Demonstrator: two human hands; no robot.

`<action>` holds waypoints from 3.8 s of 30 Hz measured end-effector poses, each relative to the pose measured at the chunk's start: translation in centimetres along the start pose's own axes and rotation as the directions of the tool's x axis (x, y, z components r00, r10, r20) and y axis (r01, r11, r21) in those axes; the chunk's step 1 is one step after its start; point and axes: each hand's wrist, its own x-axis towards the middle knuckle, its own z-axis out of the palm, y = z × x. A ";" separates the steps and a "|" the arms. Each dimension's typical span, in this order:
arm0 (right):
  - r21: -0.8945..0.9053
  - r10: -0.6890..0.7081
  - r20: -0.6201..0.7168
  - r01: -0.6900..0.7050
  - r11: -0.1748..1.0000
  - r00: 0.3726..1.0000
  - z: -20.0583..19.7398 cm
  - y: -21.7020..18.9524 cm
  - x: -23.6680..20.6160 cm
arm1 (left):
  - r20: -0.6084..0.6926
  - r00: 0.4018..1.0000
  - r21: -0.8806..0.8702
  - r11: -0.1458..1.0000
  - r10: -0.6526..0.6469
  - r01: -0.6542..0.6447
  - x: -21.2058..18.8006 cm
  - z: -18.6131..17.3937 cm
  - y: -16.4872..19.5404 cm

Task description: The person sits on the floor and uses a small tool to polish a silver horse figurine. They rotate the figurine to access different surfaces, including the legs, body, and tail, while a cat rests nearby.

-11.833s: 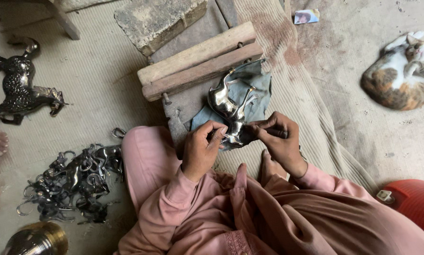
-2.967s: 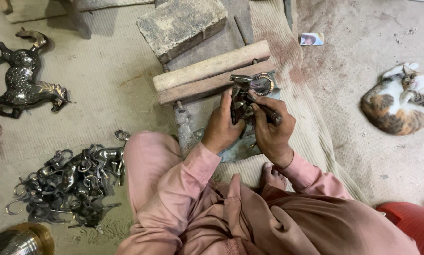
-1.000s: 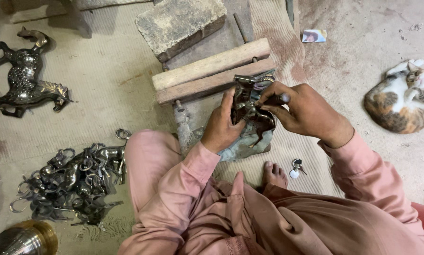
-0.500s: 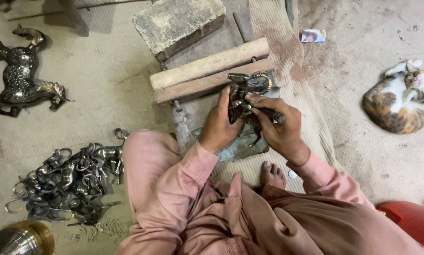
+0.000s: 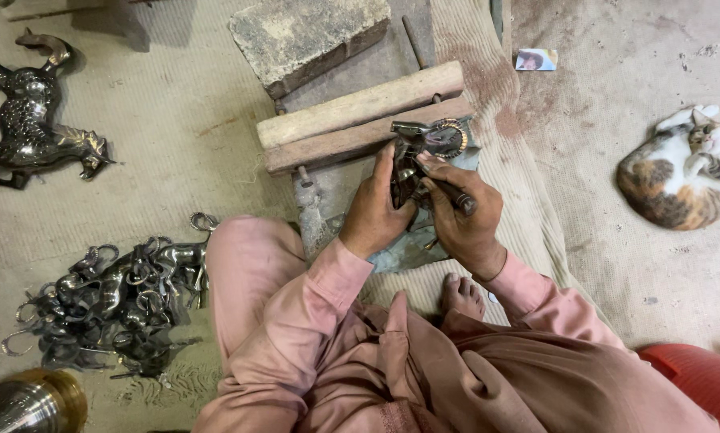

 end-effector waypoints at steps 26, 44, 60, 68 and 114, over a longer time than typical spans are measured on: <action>-0.074 0.028 0.198 -0.014 0.997 0.980 -2.6 -0.5 2.2 | -0.024 0.995 0.003 0.996 0.092 -0.092 -0.4 0.6 -1.5; -0.164 0.099 0.520 -0.014 0.986 0.848 -6.0 -1.4 6.5 | -0.019 0.995 0.040 0.994 0.099 -0.099 -0.4 0.6 -1.6; -0.089 0.051 0.643 0.009 0.996 0.764 -7.0 -1.7 7.8 | 0.028 0.998 -0.013 0.998 0.059 -0.059 -0.3 0.3 -0.9; -0.246 0.182 0.679 -0.013 0.969 0.711 -7.9 -0.9 7.5 | 0.032 0.999 -0.032 0.999 0.039 -0.038 -0.3 0.2 -0.5; 0.253 0.375 0.419 -0.503 0.826 0.827 -5.3 -5.8 -0.2 | 0.159 0.926 -0.147 0.935 0.343 -0.322 -4.2 -4.6 -0.5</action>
